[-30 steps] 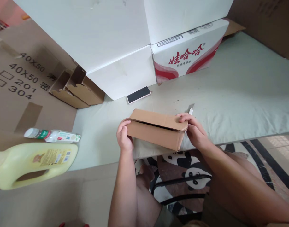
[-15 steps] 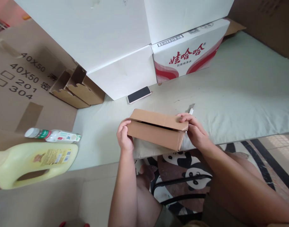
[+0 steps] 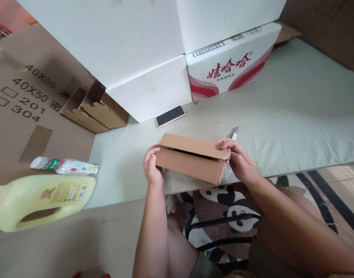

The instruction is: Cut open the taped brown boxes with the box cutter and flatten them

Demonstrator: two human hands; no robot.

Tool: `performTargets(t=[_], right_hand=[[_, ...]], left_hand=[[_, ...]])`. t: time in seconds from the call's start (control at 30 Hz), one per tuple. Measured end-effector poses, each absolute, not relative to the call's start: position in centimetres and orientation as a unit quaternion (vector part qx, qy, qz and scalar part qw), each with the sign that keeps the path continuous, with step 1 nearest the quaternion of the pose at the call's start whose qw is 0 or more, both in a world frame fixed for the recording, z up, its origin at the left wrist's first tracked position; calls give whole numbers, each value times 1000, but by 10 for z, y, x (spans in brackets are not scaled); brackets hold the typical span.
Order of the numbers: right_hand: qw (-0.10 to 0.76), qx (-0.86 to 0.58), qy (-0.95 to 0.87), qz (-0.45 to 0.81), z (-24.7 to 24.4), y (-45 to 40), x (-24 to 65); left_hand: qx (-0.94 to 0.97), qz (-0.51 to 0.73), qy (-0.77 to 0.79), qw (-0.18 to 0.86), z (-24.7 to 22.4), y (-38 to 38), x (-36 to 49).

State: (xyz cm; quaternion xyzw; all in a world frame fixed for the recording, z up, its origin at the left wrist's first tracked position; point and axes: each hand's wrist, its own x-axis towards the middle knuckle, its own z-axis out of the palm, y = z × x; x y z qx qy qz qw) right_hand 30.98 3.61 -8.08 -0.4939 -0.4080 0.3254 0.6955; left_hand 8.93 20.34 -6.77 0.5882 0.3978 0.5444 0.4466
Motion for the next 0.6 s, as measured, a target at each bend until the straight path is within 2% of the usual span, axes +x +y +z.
performTargets(t=[0.27, 0.6], right_hand=[[691, -503, -403, 328, -83, 35, 310], [635, -558, -428, 320, -81, 35, 308]], left_hand=[[582, 546, 397, 452, -65, 204, 89], [531, 570, 379, 499, -60, 209, 83]])
